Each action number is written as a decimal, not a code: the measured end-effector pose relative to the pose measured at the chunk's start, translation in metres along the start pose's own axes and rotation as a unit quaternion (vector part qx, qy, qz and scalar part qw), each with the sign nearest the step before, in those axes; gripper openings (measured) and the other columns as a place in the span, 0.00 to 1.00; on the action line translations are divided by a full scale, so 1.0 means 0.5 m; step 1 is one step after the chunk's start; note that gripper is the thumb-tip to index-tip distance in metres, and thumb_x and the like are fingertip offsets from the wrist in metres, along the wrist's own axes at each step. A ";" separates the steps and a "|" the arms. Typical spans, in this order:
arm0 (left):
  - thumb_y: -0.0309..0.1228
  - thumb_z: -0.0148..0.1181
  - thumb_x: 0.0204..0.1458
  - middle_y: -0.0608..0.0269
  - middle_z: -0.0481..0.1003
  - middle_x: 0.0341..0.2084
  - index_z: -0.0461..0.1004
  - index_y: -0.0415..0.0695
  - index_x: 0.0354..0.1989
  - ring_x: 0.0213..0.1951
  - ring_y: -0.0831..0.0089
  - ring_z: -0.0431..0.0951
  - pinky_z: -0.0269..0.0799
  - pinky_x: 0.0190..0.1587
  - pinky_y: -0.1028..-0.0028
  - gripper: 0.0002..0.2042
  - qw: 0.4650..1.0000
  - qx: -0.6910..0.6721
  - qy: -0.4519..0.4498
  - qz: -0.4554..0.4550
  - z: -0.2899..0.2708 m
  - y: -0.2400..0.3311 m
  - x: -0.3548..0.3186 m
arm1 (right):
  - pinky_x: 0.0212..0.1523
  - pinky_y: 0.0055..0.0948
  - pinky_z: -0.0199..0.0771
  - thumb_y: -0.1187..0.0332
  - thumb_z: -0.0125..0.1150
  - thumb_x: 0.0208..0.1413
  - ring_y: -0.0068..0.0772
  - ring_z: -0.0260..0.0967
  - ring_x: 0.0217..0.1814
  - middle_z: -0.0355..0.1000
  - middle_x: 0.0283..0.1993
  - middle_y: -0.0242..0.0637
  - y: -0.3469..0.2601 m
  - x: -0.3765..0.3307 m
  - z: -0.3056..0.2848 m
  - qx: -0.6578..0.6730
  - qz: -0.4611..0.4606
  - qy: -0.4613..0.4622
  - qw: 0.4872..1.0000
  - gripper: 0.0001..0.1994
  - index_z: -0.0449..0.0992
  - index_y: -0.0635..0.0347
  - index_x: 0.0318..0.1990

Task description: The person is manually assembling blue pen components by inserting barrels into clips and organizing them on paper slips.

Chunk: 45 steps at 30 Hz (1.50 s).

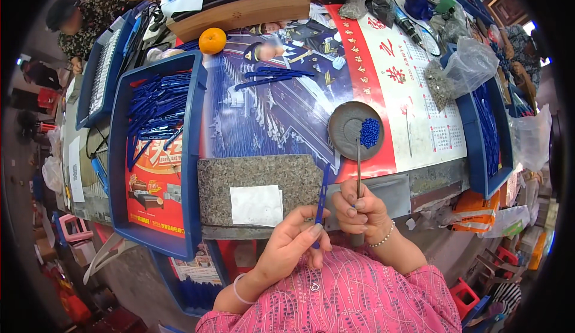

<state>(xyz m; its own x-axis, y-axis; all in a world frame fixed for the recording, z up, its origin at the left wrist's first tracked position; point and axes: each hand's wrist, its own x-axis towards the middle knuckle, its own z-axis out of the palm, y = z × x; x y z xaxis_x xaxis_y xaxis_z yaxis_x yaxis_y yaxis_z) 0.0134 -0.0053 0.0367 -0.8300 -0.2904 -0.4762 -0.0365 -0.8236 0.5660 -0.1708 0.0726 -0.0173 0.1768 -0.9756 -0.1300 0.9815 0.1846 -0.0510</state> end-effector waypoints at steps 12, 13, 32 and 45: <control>0.24 0.44 0.58 0.55 0.73 0.32 0.58 0.38 0.54 0.26 0.71 0.77 0.75 0.28 0.77 0.15 0.997 0.055 0.057 0.025 -0.008 -0.019 0.006 | 0.19 0.16 0.62 0.80 0.57 0.50 0.17 0.64 0.21 0.71 0.32 0.37 0.024 -0.009 0.081 -0.430 -0.032 0.205 0.879 0.08 0.64 0.63 0.36; 0.22 0.44 0.58 0.53 0.73 0.35 0.59 0.37 0.53 0.30 0.69 0.78 0.76 0.31 0.76 0.14 0.997 0.054 0.052 0.015 -0.012 -0.017 0.005 | 0.22 0.16 0.65 0.80 0.56 0.50 0.18 0.66 0.25 0.71 0.32 0.36 0.031 -0.011 0.085 -0.477 -0.055 0.201 0.854 0.09 0.64 0.63 0.37; 0.17 0.40 0.57 0.50 0.71 0.46 0.58 0.31 0.54 0.46 0.68 0.74 0.72 0.50 0.73 0.15 0.969 0.205 0.079 0.114 -0.020 -0.056 0.003 | 0.35 0.20 0.73 0.79 0.58 0.51 0.22 0.72 0.38 0.72 0.35 0.37 0.058 -0.012 0.082 -0.727 -0.089 0.161 0.662 0.12 0.63 0.65 0.41; 0.20 0.41 0.59 0.49 0.72 0.44 0.57 0.32 0.53 0.42 0.65 0.77 0.75 0.44 0.72 0.14 0.986 0.138 0.054 0.079 -0.001 -0.033 -0.018 | 0.12 0.16 0.50 0.77 0.59 0.50 0.15 0.50 0.13 0.70 0.32 0.41 0.030 -0.011 0.016 -0.129 0.002 0.071 0.989 0.16 0.61 0.58 0.44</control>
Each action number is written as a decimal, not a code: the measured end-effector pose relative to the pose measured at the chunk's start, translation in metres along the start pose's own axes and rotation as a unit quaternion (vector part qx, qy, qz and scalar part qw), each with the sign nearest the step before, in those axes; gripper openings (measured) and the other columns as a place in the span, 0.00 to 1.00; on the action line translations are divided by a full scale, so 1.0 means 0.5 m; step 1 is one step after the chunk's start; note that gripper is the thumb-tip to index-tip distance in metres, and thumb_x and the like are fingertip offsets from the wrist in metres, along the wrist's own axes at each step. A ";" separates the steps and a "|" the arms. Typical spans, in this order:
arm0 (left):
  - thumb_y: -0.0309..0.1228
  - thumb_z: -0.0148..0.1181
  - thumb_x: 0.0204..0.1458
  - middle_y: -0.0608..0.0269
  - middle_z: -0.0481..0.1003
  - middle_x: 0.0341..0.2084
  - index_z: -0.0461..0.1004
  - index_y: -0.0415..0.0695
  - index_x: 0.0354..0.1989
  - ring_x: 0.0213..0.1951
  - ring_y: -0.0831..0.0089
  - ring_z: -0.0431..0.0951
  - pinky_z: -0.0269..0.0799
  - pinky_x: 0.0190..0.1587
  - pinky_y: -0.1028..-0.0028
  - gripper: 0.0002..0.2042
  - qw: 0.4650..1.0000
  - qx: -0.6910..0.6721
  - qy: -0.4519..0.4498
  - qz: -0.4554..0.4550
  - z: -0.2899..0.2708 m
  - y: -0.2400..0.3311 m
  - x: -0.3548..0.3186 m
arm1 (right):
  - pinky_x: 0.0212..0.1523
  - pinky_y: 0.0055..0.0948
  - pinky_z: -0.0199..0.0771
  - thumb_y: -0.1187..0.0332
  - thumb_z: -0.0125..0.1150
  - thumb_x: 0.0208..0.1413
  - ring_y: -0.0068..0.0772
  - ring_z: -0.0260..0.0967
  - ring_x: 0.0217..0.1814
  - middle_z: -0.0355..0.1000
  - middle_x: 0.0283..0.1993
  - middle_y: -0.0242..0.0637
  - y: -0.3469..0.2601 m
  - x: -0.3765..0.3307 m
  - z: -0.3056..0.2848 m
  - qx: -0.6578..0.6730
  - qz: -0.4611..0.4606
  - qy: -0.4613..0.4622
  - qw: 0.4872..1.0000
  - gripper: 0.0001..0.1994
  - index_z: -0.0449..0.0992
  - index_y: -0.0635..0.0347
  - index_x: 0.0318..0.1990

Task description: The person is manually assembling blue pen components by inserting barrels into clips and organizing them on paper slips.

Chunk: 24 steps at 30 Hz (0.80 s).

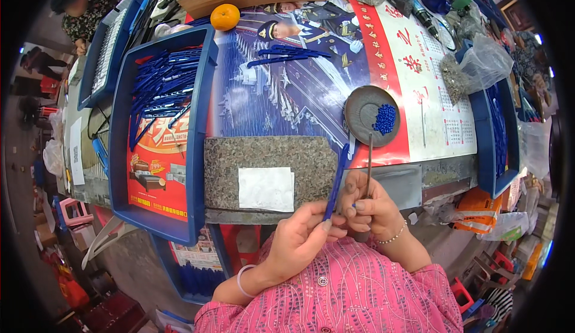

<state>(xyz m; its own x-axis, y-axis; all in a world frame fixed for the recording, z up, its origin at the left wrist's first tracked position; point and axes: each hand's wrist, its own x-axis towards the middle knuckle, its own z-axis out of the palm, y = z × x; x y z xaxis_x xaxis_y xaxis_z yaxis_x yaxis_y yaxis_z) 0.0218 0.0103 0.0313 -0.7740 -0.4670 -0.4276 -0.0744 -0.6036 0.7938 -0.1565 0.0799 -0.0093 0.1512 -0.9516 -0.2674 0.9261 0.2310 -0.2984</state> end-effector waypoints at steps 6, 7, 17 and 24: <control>0.21 0.41 0.59 0.48 0.72 0.42 0.57 0.32 0.53 0.41 0.63 0.77 0.75 0.43 0.71 0.14 0.999 -0.028 -0.012 -0.015 0.002 -0.002 -0.004 | 0.12 0.15 0.49 0.75 0.59 0.50 0.13 0.48 0.13 0.69 0.30 0.41 0.015 0.003 -0.018 0.091 0.013 -0.044 0.995 0.16 0.60 0.58 0.43; 0.21 0.41 0.59 0.48 0.73 0.42 0.57 0.32 0.53 0.41 0.63 0.77 0.75 0.43 0.71 0.14 0.999 -0.025 -0.011 -0.016 0.003 0.000 -0.006 | 0.12 0.15 0.49 0.75 0.60 0.50 0.13 0.47 0.12 0.69 0.30 0.41 0.016 0.003 -0.019 0.087 0.013 -0.043 0.995 0.16 0.60 0.58 0.43; 0.22 0.41 0.59 0.52 0.72 0.43 0.57 0.31 0.55 0.42 0.68 0.77 0.73 0.46 0.74 0.16 0.998 -0.049 -0.014 -0.028 0.005 -0.002 -0.012 | 0.11 0.15 0.50 0.76 0.60 0.49 0.14 0.49 0.13 0.69 0.30 0.41 0.013 -0.008 0.000 0.083 0.025 -0.043 0.995 0.15 0.62 0.58 0.42; 0.19 0.42 0.58 0.51 0.72 0.43 0.58 0.31 0.55 0.42 0.69 0.77 0.73 0.46 0.74 0.16 1.000 0.002 0.023 0.010 0.004 -0.026 -0.005 | 0.29 0.18 0.69 0.81 0.58 0.50 0.19 0.68 0.29 0.70 0.32 0.35 0.018 -0.026 0.061 -0.540 -0.124 0.117 0.824 0.10 0.65 0.63 0.37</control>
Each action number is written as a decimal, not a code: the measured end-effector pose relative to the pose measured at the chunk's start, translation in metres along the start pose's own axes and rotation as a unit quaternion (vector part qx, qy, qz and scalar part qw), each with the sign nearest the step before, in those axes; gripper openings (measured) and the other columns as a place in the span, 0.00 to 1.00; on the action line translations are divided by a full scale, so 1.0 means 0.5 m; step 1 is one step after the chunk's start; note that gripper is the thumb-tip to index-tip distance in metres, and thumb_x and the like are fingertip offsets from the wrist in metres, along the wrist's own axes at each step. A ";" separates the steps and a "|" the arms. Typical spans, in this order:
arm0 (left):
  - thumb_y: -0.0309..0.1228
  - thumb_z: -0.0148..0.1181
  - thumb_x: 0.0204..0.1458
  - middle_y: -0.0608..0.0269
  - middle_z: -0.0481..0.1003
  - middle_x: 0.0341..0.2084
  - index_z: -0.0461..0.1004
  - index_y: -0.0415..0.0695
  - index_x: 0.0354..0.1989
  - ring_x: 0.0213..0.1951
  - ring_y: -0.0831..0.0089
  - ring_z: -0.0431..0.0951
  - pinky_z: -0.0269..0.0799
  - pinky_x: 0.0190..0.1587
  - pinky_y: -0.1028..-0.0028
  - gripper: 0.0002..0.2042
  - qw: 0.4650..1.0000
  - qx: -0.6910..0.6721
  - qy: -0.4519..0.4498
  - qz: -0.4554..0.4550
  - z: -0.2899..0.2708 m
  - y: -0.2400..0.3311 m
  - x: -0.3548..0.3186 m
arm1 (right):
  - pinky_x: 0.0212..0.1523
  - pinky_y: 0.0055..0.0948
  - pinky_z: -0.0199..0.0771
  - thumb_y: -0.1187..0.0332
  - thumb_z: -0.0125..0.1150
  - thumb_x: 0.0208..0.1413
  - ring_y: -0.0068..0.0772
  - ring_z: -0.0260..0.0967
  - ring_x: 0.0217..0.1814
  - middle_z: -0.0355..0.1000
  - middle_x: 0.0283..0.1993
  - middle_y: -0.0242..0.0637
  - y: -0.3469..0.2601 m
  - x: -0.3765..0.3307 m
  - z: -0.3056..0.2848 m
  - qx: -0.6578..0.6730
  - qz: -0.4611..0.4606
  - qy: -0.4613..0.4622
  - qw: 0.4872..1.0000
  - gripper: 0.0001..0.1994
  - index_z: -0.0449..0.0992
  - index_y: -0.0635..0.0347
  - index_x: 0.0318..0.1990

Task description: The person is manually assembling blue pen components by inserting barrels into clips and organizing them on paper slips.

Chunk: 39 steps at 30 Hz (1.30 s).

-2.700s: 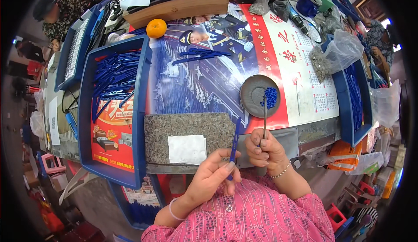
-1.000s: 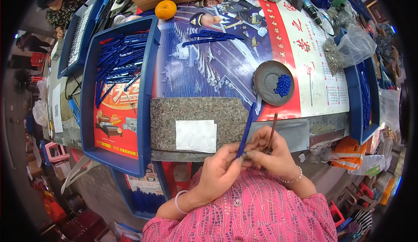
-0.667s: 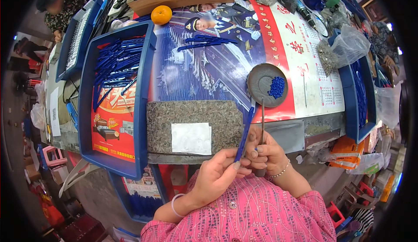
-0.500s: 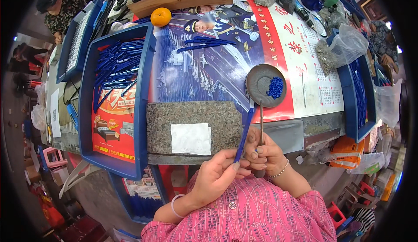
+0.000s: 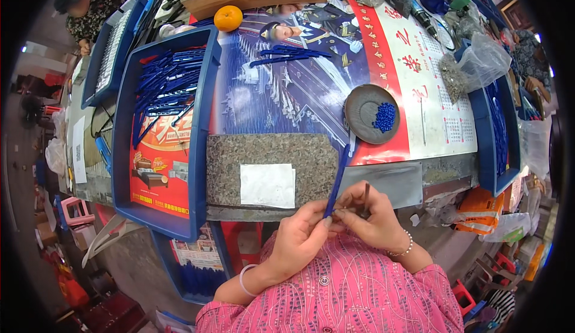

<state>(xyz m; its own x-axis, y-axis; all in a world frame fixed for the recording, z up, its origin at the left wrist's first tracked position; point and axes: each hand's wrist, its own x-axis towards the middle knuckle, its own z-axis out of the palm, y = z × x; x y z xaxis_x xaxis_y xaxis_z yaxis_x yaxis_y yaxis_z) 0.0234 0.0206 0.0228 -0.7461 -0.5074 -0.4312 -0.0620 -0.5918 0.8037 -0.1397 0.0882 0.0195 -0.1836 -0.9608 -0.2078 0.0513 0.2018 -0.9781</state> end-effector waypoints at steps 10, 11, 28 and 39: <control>0.15 0.44 0.53 0.52 0.75 0.38 0.61 0.28 0.51 0.40 0.71 0.77 0.74 0.41 0.77 0.15 0.974 0.207 0.036 0.086 -0.010 -0.018 -0.005 | 0.23 0.22 0.63 0.78 0.61 0.47 0.18 0.63 0.22 0.68 0.26 0.33 -0.021 0.003 0.019 -0.187 -0.065 0.005 0.980 0.08 0.69 0.62 0.35; 0.15 0.44 0.53 0.52 0.75 0.38 0.61 0.28 0.51 0.40 0.71 0.77 0.74 0.41 0.77 0.15 0.974 0.206 0.036 0.086 -0.011 -0.022 -0.006 | 0.23 0.22 0.63 0.77 0.61 0.48 0.19 0.63 0.22 0.67 0.26 0.34 -0.021 0.004 0.020 -0.194 -0.065 0.001 0.979 0.09 0.69 0.62 0.36; 0.18 0.52 0.47 0.42 0.74 0.28 0.64 0.28 0.47 0.29 0.52 0.77 0.73 0.29 0.63 0.17 0.862 0.445 0.072 0.234 -0.017 -0.021 -0.012 | 0.28 0.37 0.64 0.77 0.56 0.49 0.47 0.64 0.28 0.63 0.28 0.45 -0.020 -0.008 0.048 -0.233 -0.041 0.004 0.972 0.06 0.65 0.66 0.31; 0.17 0.53 0.49 0.52 0.73 0.21 0.66 0.32 0.44 0.21 0.71 0.75 0.69 0.23 0.73 0.13 0.915 0.325 0.097 0.217 -0.030 -0.043 -0.014 | 0.28 0.38 0.63 0.78 0.54 0.50 0.49 0.63 0.28 0.63 0.28 0.45 -0.025 0.000 0.058 -0.246 -0.030 -0.020 0.969 0.05 0.64 0.66 0.32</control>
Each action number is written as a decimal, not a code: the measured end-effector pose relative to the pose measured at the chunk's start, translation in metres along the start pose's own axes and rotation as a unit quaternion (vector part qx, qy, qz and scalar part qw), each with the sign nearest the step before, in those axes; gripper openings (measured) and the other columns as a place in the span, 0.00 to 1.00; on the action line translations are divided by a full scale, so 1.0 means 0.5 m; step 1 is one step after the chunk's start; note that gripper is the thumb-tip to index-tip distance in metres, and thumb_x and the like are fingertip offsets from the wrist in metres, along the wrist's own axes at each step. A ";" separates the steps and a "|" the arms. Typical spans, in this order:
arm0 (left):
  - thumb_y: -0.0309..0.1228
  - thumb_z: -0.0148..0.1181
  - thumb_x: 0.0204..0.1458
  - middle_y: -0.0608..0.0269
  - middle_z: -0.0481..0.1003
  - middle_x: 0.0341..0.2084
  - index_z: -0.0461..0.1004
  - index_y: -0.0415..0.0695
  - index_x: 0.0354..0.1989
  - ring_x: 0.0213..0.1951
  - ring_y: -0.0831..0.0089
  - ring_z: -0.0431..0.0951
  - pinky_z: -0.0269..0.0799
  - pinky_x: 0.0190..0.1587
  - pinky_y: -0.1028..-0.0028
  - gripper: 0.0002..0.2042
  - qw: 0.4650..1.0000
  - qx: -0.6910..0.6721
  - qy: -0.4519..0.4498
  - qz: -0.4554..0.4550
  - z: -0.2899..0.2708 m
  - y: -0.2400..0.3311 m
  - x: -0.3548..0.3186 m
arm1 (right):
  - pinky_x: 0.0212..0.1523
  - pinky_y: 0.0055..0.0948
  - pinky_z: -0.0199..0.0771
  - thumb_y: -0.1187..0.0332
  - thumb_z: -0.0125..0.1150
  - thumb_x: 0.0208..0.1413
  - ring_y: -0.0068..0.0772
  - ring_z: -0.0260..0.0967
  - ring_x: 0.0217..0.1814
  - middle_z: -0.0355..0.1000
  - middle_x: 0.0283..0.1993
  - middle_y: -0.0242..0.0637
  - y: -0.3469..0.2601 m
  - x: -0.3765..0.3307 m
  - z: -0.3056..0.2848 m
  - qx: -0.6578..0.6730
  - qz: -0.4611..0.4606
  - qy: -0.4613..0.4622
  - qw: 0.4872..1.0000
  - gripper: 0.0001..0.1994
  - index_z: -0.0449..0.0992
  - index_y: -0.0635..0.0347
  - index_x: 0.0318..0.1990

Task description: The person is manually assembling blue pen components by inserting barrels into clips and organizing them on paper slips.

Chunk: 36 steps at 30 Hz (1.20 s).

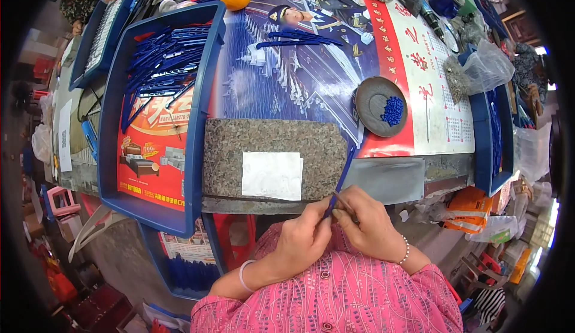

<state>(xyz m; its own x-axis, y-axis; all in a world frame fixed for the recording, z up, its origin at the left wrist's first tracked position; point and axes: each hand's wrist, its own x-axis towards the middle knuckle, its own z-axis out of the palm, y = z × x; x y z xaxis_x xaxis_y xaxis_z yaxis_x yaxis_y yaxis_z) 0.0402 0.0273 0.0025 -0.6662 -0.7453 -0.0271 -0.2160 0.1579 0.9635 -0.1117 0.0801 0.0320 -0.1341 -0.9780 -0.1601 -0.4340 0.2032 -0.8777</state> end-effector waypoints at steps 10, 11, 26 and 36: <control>0.17 0.53 0.49 0.55 0.72 0.19 0.66 0.33 0.44 0.18 0.74 0.73 0.67 0.21 0.75 0.13 1.000 0.000 0.014 -0.011 -0.013 -0.001 -0.001 | 0.29 0.36 0.65 0.78 0.56 0.49 0.44 0.65 0.29 0.65 0.29 0.43 -0.008 0.010 0.009 -0.009 -0.013 0.003 1.000 0.05 0.67 0.66 0.33; 0.17 0.53 0.49 0.55 0.72 0.19 0.66 0.33 0.44 0.18 0.74 0.73 0.67 0.21 0.75 0.13 1.000 -0.002 0.014 -0.012 -0.013 -0.003 -0.003 | 0.29 0.36 0.65 0.78 0.56 0.49 0.43 0.65 0.28 0.65 0.29 0.44 -0.007 0.010 0.010 0.001 -0.013 0.007 1.000 0.05 0.67 0.67 0.33; 0.18 0.47 0.55 0.52 0.75 0.36 0.63 0.31 0.47 0.36 0.70 0.79 0.76 0.38 0.75 0.12 0.958 -0.260 -0.025 -0.118 -0.021 -0.006 -0.016 | 0.26 0.23 0.63 0.80 0.56 0.46 0.26 0.64 0.26 0.67 0.27 0.36 -0.001 0.013 0.009 0.027 0.016 0.063 0.998 0.04 0.68 0.65 0.31; 0.16 0.42 0.56 0.54 0.72 0.44 0.61 0.31 0.50 0.45 0.74 0.73 0.70 0.49 0.77 0.13 0.923 -0.347 -0.041 -0.163 -0.030 -0.022 -0.010 | 0.28 0.32 0.64 0.78 0.58 0.47 0.40 0.64 0.27 0.64 0.27 0.41 -0.015 0.026 0.016 0.005 -0.011 -0.020 1.000 0.06 0.66 0.65 0.30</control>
<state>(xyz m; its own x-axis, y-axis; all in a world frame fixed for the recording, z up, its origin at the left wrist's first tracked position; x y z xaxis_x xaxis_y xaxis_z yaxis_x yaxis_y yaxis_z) 0.0565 0.0196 -0.0037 -0.7051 -0.6234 -0.3380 0.0761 -0.5404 0.8380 -0.1031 0.0654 0.0330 -0.0892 -0.9833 -0.1584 -0.4272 0.1814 -0.8858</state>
